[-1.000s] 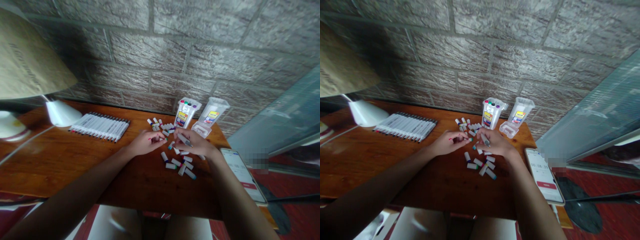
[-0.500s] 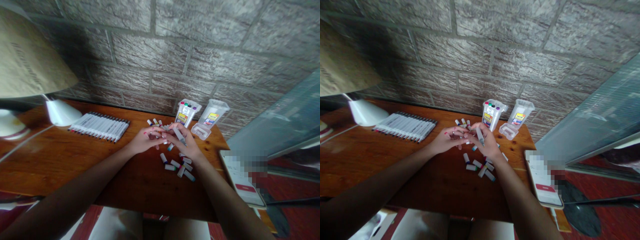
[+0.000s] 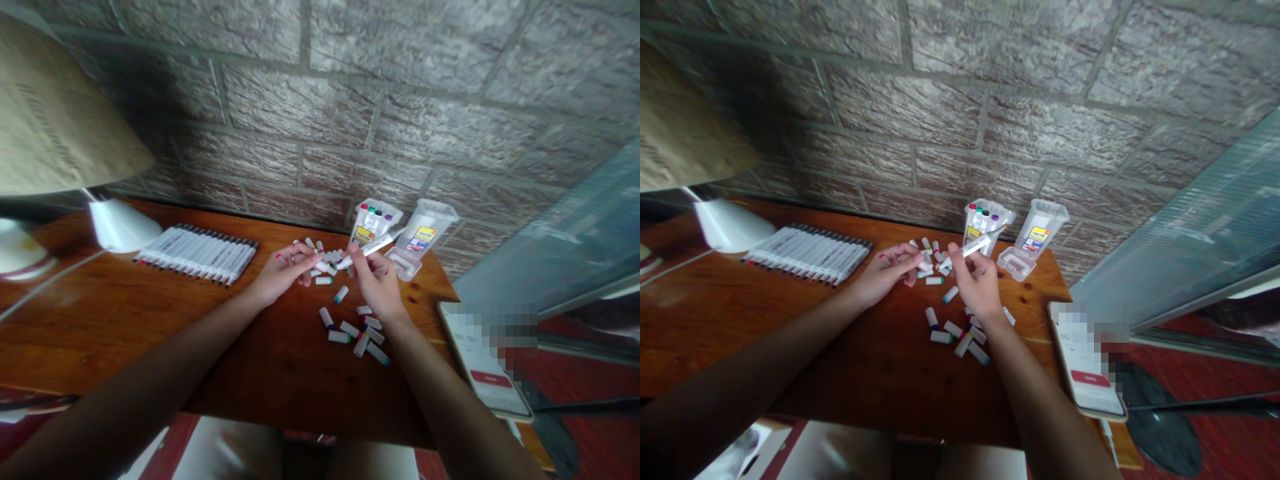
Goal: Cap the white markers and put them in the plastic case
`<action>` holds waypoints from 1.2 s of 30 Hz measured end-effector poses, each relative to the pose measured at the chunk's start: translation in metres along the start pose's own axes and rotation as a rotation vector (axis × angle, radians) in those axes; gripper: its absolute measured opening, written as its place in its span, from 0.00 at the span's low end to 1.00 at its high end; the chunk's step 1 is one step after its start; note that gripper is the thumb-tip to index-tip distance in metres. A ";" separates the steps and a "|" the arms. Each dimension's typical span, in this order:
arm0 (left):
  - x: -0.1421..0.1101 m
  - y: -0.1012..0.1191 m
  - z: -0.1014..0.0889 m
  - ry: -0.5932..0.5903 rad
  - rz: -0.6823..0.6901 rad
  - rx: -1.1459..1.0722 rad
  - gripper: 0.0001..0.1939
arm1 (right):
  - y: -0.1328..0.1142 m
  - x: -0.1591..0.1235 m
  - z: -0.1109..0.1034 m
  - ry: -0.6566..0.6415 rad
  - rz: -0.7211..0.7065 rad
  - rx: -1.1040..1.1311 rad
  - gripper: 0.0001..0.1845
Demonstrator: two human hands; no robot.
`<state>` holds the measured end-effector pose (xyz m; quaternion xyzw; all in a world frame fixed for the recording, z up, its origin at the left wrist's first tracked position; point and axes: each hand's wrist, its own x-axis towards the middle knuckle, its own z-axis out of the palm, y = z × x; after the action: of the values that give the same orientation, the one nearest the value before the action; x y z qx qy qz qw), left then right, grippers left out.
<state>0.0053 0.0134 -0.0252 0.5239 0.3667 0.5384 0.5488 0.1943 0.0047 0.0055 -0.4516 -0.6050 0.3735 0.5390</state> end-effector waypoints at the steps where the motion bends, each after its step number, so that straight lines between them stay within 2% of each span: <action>1: 0.000 0.000 0.000 -0.006 -0.006 -0.007 0.23 | 0.000 0.000 0.000 0.011 0.004 0.010 0.28; 5: 0.001 -0.002 -0.002 0.006 0.020 -0.034 0.22 | 0.000 0.000 0.001 0.027 0.006 0.043 0.26; 8: 0.002 -0.002 -0.003 0.019 0.037 -0.043 0.20 | 0.000 -0.001 0.001 -0.012 0.006 0.086 0.25; 13: 0.001 -0.004 -0.003 -0.034 0.035 -0.045 0.20 | 0.001 -0.001 0.003 -0.091 -0.029 0.145 0.23; 17: 0.000 -0.003 -0.002 -0.066 0.040 -0.016 0.20 | 0.002 -0.002 0.005 -0.133 -0.043 0.162 0.21; 24: -0.004 0.000 0.001 -0.088 0.054 0.056 0.17 | 0.002 -0.002 0.007 -0.209 -0.014 0.135 0.22; 28: -0.004 -0.002 0.000 -0.048 0.115 0.100 0.17 | 0.004 -0.002 0.007 -0.254 -0.006 0.133 0.21; 32: -0.005 -0.002 0.002 -0.069 0.170 0.127 0.17 | 0.010 -0.001 0.006 -0.303 -0.004 0.135 0.20; 36: -0.007 -0.005 0.006 -0.024 0.261 0.223 0.16 | 0.017 0.000 0.006 -0.308 -0.029 0.113 0.17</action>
<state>0.0112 0.0064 -0.0296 0.6310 0.3464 0.5549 0.4170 0.1909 0.0103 -0.0111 -0.3491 -0.6650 0.4638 0.4699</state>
